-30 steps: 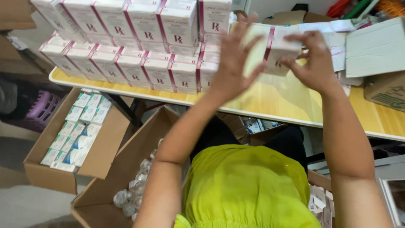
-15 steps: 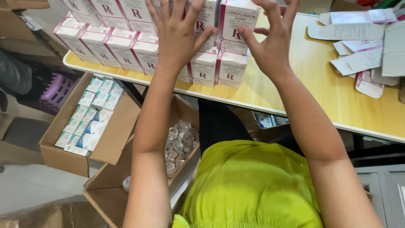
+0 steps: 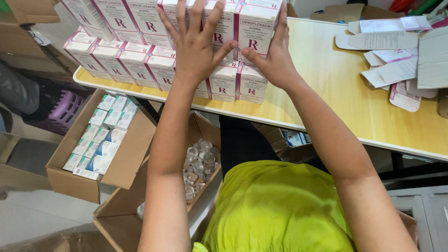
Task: The person repeatedly picks up small clear plastic bottles and inserts them into white cardboard boxes with pink markings. The person folds the box flaps to close them and stacks the completed boxes on a table. The person also retrieves more bottles from a large cardboard box on the floor.
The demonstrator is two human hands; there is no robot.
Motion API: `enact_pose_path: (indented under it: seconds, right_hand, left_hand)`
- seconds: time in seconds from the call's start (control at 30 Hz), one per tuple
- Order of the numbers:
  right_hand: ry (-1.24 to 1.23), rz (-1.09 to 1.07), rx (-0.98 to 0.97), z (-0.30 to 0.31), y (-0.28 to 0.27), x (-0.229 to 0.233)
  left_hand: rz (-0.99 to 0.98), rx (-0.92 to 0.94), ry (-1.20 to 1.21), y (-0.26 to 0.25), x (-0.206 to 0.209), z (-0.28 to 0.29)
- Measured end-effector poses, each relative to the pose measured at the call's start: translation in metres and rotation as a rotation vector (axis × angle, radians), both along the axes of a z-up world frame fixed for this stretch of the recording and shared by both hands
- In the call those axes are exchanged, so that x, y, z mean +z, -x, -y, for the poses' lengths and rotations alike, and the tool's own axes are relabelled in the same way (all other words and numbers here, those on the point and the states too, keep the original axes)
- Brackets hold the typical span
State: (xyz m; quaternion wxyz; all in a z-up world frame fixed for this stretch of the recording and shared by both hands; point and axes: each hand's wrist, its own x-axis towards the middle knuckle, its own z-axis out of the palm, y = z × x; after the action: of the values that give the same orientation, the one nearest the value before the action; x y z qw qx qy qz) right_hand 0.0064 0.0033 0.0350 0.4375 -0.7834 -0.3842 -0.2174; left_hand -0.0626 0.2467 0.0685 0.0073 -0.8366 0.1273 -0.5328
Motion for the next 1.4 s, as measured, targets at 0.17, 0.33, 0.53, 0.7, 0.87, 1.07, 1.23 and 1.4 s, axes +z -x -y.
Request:
enact_pose_path:
  seconds: [0.17,0.33,0.53,0.7,0.87,1.07,1.23,1.4]
  right_hand:
    - [0.036,-0.006,0.019,-0.002,-0.008,-0.005]
    - [0.059,-0.001,0.026,-0.002,-0.01,-0.005]
    - [0.133,0.05,-0.005,0.0,-0.018,-0.005]
    - [0.193,0.035,-0.02,0.003,-0.019,-0.003]
    - [0.162,-0.043,0.106,0.021,-0.018,0.014]
    - [0.205,0.091,0.149,0.038,-0.019,0.035]
    - [0.189,0.017,0.178,0.032,-0.015,0.04]
    - [0.159,-0.045,0.246,0.031,-0.016,0.042]
  left_hand:
    - [-0.027,0.006,0.048,-0.002,-0.004,0.0]
    - [-0.05,-0.007,0.075,-0.002,-0.006,0.0]
    - [-0.031,-0.009,0.113,-0.003,-0.005,0.001]
    - [-0.031,0.007,0.154,-0.014,-0.02,-0.008]
    - [0.16,0.204,0.273,-0.025,-0.023,-0.097]
    - [-0.254,0.379,0.523,0.004,-0.006,-0.238]
    - [-0.12,0.124,0.512,-0.001,-0.019,-0.245]
    - [-0.075,0.248,0.537,-0.009,-0.019,-0.23]
